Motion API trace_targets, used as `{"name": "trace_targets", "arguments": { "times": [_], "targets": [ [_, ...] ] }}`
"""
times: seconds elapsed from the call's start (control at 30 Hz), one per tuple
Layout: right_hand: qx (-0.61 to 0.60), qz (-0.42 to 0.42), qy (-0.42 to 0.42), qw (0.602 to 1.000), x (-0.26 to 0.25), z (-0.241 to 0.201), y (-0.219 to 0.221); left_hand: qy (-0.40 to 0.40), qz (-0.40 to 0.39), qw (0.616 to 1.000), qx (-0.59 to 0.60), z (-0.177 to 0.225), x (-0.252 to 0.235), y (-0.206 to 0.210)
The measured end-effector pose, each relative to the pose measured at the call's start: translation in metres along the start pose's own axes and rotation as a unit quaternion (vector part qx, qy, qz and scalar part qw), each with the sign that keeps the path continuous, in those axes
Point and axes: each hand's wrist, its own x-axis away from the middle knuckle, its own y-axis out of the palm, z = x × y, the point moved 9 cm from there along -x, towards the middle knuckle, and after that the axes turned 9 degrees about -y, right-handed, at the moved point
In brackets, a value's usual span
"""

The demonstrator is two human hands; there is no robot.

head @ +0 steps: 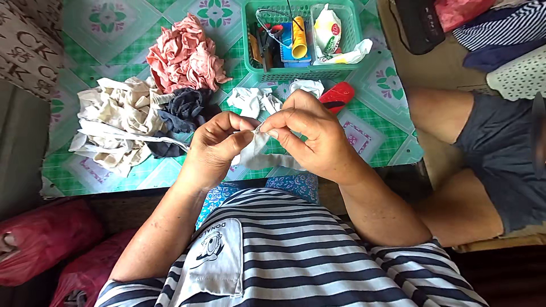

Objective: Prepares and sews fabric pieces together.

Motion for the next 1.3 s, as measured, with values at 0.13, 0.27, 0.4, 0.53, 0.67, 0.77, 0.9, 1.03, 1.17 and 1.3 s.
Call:
{"name": "trace_targets", "arguments": {
  "times": [0.13,0.27,0.4,0.53,0.67,0.77,0.9,1.03,1.17,1.3],
  "targets": [
    [-0.089,0.002,-0.004,0.996,0.001,0.009,0.001,-0.052,-0.064,0.994,0.077,-0.008,-0.001,0.005],
    [-0.168,0.004,-0.008,0.986,0.002,0.012,0.0,-0.084,-0.092,0.986,0.111,-0.011,0.0,0.008],
    [-0.203,0.007,-0.007,0.979,0.003,0.014,0.001,-0.092,-0.105,0.982,0.125,-0.012,0.001,0.008],
    [-0.213,0.023,0.004,0.977,0.003,0.016,0.003,-0.072,-0.096,0.985,0.123,-0.013,-0.001,0.007],
    [-0.145,0.048,0.033,0.988,0.003,0.015,0.004,-0.042,-0.037,0.994,0.09,-0.013,-0.003,0.003],
    [-0.066,0.053,0.034,0.996,0.001,0.003,0.005,-0.002,0.013,0.999,0.044,-0.01,-0.003,0.0],
    [-0.013,0.044,0.015,0.999,0.001,-0.007,0.011,0.05,0.053,0.997,-0.021,-0.004,-0.001,-0.002],
    [0.076,0.04,-0.016,0.996,0.004,-0.012,0.018,0.085,0.067,0.989,-0.097,-0.002,0.001,-0.003],
    [0.002,0.056,-0.041,0.998,0.003,-0.019,0.016,0.126,0.083,0.974,-0.167,0.002,0.001,-0.004],
    [-0.092,0.088,-0.066,0.99,0.005,-0.038,-0.025,0.14,0.124,0.967,-0.172,-0.003,-0.003,-0.022]
  ]
}}
